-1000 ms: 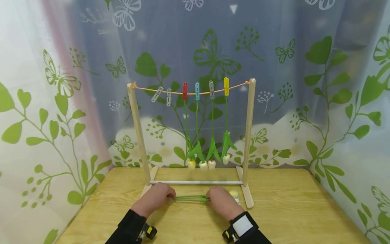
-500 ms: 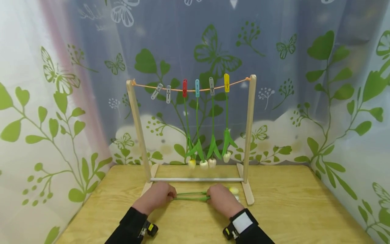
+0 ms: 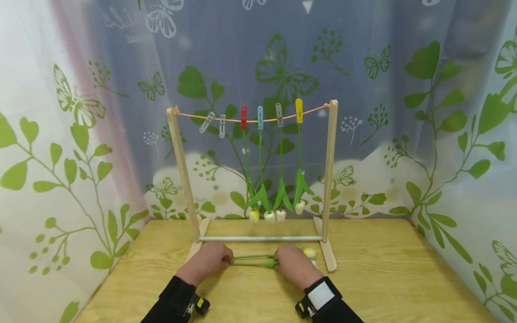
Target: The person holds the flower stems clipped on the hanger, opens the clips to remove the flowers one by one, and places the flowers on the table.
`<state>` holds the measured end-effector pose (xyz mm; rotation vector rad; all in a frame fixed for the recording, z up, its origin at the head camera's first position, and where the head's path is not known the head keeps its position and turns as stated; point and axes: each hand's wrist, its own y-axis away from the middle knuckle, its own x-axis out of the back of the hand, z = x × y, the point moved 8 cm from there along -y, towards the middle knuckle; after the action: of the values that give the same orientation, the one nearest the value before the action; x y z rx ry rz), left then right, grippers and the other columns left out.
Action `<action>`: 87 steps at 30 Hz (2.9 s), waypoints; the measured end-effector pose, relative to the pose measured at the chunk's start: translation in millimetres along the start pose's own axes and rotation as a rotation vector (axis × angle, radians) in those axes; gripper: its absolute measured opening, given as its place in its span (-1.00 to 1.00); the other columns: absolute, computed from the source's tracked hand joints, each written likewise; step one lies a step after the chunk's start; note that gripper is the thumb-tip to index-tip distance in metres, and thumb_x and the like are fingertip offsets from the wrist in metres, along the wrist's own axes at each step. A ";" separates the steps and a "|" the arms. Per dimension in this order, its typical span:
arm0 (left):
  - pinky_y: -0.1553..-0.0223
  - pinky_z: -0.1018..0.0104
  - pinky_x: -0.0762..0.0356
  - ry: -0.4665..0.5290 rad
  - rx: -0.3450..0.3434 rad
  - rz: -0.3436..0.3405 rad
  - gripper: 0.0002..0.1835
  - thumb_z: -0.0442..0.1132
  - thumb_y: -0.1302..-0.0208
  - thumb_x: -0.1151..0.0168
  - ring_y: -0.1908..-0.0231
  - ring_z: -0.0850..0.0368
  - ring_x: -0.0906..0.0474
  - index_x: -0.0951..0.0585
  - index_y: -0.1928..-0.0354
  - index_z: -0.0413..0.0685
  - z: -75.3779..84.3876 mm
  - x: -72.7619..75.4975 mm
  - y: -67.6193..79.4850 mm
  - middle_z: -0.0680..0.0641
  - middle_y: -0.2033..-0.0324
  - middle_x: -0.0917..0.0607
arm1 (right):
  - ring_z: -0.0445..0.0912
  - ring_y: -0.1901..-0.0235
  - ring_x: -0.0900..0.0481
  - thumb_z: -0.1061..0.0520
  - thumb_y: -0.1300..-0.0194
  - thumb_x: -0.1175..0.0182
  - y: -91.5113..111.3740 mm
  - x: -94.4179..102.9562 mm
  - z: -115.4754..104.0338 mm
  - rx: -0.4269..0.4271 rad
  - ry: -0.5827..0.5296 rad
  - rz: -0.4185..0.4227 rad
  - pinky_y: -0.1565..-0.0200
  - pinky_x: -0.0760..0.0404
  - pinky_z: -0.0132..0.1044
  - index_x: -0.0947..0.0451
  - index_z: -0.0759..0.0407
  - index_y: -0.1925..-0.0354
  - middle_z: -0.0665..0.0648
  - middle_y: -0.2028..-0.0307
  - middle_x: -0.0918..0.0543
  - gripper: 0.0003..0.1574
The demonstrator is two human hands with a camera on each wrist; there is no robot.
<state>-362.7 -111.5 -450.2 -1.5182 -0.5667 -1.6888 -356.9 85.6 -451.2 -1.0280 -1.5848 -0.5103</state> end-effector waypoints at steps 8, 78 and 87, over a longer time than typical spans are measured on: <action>0.28 0.36 -0.74 0.021 0.027 -0.020 -0.81 -0.44 -0.31 -0.38 0.27 0.14 -0.75 -0.81 0.31 0.04 -1.6 -2.1 0.8 0.10 0.38 -0.79 | -0.28 0.59 -0.28 0.26 -0.17 -0.50 2.1 2.5 -2.8 0.026 -0.017 0.010 0.54 -0.36 -0.40 -0.61 0.08 0.60 -0.14 0.62 -0.52 -0.69; -0.36 0.10 -0.53 0.569 0.265 0.363 -0.51 -0.11 -0.55 -0.22 -0.39 -0.04 -0.47 -0.43 -0.44 0.11 6.1 84.0 -27.6 -0.07 -0.37 -0.54 | -0.13 0.30 -0.67 -0.13 -0.39 -0.36 4.9 29.6 0.8 -0.015 0.072 0.183 0.31 -0.73 -0.22 -0.67 0.16 -0.07 0.05 0.26 -0.73 -0.53; -0.38 0.19 -0.50 0.646 0.256 0.397 -0.48 -0.08 -0.58 -0.16 -0.42 0.05 -0.43 -0.37 -0.50 0.17 12.4 107.9 -41.8 0.00 -0.39 -0.51 | -0.09 0.27 -0.69 -0.17 -0.43 -0.31 4.3 24.0 4.3 -0.030 0.042 0.140 0.29 -0.75 -0.17 -0.66 0.22 -0.11 0.09 0.23 -0.74 -0.45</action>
<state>-385.9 -104.3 -336.4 -0.7679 -0.1147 -1.5938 -355.7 99.4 -430.7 -1.1351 -1.4600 -0.4585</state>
